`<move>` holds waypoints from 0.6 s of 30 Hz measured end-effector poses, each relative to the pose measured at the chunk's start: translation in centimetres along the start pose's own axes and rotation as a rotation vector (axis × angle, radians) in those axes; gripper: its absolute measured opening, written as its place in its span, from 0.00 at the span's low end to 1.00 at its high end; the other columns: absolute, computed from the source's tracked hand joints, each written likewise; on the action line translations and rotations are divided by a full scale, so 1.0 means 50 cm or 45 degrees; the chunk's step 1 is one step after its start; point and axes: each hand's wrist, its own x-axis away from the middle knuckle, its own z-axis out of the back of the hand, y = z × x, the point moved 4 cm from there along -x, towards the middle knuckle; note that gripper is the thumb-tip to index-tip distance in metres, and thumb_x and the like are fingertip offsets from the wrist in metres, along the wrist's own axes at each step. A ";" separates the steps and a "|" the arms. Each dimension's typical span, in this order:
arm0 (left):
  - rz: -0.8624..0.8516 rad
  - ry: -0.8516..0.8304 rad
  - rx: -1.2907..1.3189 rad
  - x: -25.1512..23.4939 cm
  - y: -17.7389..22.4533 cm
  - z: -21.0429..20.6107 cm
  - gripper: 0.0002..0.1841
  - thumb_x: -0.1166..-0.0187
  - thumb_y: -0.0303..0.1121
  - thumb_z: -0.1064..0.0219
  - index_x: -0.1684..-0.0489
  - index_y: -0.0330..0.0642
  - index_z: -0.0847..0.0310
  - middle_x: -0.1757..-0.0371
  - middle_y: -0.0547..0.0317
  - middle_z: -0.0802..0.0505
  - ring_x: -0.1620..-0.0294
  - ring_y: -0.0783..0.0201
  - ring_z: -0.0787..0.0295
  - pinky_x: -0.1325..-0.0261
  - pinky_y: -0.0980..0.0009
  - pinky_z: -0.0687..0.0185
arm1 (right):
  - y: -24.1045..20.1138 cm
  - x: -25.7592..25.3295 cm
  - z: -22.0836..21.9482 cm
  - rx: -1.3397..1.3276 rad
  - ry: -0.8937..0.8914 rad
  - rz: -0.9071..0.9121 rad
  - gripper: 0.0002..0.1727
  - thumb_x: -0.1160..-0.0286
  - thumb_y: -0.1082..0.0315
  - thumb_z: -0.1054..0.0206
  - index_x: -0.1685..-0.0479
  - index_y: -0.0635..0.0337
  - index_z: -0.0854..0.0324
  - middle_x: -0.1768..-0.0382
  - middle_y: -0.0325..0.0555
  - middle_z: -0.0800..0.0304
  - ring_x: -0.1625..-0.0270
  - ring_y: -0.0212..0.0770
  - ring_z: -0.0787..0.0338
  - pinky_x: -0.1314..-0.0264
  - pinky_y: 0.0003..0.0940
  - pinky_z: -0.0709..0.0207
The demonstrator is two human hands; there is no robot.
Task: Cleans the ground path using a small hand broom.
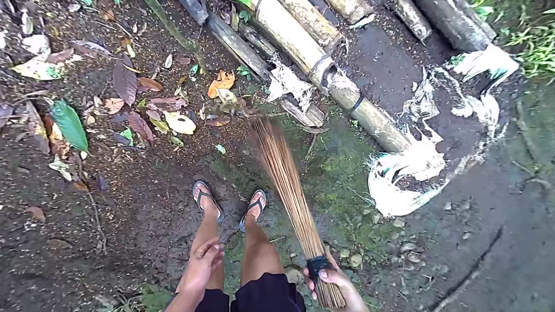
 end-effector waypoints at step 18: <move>0.054 -0.226 0.098 0.032 0.165 -0.102 0.22 0.13 0.46 0.37 0.34 0.37 0.26 0.67 0.51 0.12 0.73 0.61 0.15 0.72 0.66 0.19 | 0.063 -0.246 -0.369 0.583 -0.271 -0.193 0.57 0.48 0.69 0.26 0.06 0.45 0.51 0.30 0.53 0.20 0.41 0.46 0.12 0.43 0.48 0.15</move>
